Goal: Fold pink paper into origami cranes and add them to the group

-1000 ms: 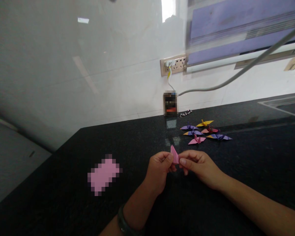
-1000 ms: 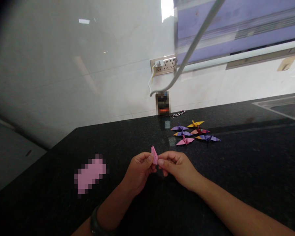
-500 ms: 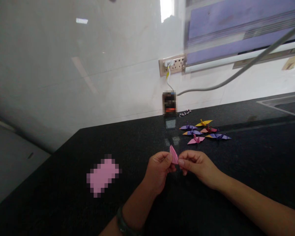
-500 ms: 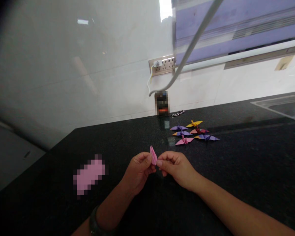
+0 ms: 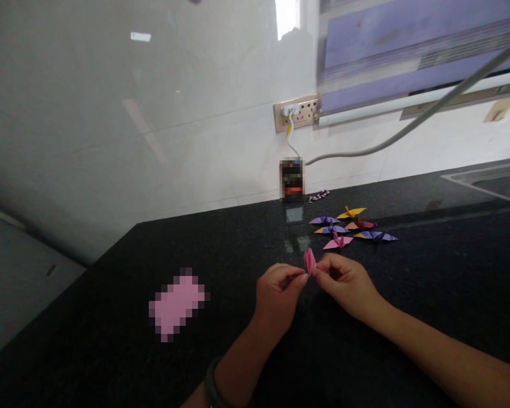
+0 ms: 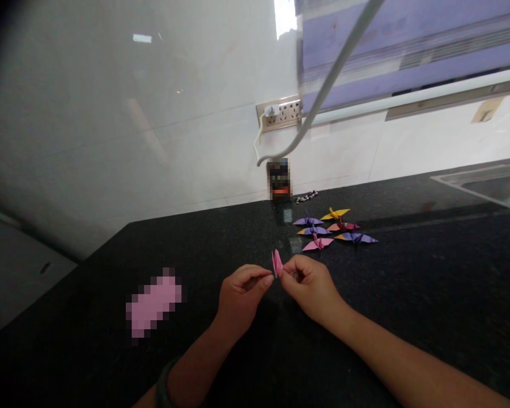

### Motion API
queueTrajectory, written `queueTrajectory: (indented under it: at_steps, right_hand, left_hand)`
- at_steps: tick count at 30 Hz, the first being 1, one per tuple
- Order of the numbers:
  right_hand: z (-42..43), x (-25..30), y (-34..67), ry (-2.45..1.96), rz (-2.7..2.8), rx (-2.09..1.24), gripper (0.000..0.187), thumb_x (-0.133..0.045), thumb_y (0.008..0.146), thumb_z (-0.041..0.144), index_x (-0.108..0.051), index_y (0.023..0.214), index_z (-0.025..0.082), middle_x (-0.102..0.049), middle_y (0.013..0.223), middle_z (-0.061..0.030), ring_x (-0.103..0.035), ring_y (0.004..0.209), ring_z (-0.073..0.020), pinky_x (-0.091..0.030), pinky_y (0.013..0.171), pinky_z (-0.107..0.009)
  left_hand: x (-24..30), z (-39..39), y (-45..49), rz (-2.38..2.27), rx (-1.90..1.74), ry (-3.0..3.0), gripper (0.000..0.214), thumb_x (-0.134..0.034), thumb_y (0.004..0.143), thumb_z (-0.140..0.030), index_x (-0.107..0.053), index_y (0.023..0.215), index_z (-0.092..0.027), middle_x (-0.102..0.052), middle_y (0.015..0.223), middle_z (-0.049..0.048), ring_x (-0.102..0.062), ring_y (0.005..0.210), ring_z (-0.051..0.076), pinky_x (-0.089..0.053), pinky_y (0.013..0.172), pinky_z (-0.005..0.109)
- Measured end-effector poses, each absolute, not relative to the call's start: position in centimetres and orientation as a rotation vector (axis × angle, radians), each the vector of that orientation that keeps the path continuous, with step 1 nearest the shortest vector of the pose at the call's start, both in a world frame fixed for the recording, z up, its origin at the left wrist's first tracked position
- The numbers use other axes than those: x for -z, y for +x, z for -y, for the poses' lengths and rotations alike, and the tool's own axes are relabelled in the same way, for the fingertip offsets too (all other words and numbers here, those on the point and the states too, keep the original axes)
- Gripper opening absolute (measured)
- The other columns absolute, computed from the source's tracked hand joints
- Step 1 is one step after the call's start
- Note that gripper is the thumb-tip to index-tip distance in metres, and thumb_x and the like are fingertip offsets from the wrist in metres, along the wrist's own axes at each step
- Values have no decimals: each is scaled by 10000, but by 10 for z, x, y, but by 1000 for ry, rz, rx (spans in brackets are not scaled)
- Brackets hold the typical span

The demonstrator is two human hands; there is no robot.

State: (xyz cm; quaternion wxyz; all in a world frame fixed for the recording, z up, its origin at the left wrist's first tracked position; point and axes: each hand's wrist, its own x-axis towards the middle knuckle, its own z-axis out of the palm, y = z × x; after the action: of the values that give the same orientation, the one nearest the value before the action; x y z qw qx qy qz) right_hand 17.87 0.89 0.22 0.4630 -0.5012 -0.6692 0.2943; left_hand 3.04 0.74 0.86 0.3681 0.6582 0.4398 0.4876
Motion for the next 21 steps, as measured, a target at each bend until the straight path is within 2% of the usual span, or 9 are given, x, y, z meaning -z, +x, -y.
queueTrajectory:
  at_steps: [2, 8, 14, 18, 21]
  right_hand:
    - [-9, -2, 180, -1244, 1728, -593, 162, -496, 733, 229, -488, 584, 168, -470, 550, 15, -433, 515, -104, -338, 490, -217]
    - [-7, -5, 183, -1137, 1944, -377, 119, -483, 741, 162, -528, 630, 161, -503, 587, -4, -464, 533, -107, -352, 504, -218]
    - [-12, -15, 192, -882, 2217, -289, 129, -438, 795, 161, -564, 823, 165, -561, 709, -41, -521, 656, -127, -407, 596, -233]
    - [-15, -16, 197, -860, 2194, -262, 131, -468, 781, 164, -552, 882, 168, -569, 772, -53, -525, 702, -135, -426, 620, -248]
    - [-16, -14, 198, -873, 2147, -227, 266, -504, 754, 166, -513, 1020, 170, -571, 873, -73, -528, 744, -145, -444, 641, -262]
  left_hand:
    - [-8, -6, 30, -1091, -1220, 1805, 120, -544, 711, -190, -640, 782, -172, -600, 808, 48, -558, 753, 141, -453, 661, 243]
    - [-7, -6, 31, -1160, -1213, 2001, 142, -537, 697, -149, -626, 805, -171, -606, 796, 38, -554, 710, 134, -463, 640, 248]
    - [-14, -8, 26, -1178, -1209, 2188, 98, -495, 734, -150, -592, 730, -165, -610, 756, 35, -549, 724, 137, -444, 673, 265]
    - [-19, -11, 20, -1069, -1198, 2429, 129, -462, 762, -153, -588, 744, -165, -621, 752, 39, -544, 733, 140, -432, 690, 281]
    - [-21, -12, 16, -1006, -1196, 2574, 157, -443, 768, -131, -596, 762, -168, -622, 756, 38, -540, 730, 135, -429, 681, 276]
